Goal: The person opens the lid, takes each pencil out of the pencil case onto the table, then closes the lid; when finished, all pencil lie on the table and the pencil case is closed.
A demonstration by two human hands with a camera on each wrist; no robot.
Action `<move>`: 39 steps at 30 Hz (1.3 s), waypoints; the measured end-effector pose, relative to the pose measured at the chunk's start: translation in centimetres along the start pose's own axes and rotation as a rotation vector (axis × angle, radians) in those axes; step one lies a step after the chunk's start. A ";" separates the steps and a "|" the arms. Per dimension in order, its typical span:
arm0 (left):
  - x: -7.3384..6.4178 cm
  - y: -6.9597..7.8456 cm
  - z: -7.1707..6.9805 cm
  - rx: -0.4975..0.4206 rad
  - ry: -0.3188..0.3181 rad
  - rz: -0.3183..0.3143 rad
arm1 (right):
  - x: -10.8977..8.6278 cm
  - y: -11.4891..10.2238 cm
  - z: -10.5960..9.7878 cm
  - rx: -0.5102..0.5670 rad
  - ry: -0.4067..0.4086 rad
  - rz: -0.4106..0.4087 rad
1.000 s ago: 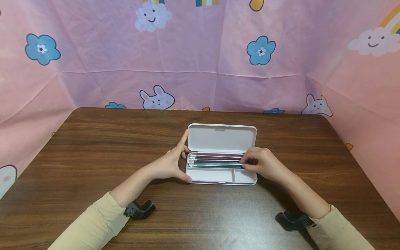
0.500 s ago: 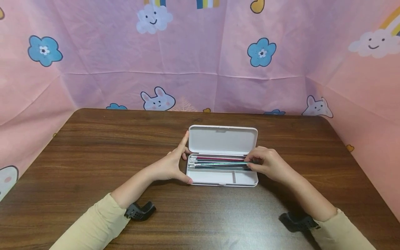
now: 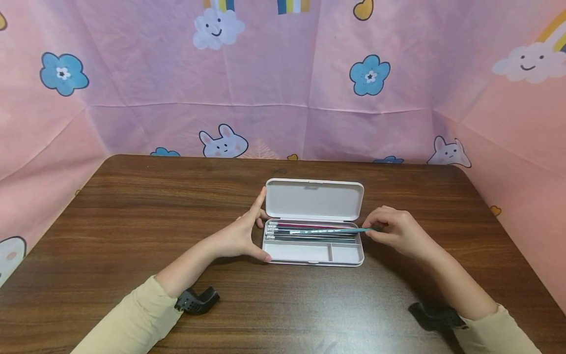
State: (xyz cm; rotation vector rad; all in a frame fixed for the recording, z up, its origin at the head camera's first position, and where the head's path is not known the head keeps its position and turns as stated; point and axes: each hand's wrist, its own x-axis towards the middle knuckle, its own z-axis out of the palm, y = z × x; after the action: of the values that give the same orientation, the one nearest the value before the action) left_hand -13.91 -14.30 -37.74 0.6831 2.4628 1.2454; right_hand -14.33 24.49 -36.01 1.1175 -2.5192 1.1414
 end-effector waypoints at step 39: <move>-0.5 0.0 0.0 0.006 0.008 0.009 | -6.3 3.8 -6.9 -0.018 0.020 0.194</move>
State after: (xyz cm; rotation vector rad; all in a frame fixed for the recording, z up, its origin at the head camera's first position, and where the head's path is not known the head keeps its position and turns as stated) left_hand -13.53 -14.58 -37.70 0.6931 2.4737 1.2477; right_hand -13.57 34.59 -36.07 0.8682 -2.6639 1.1648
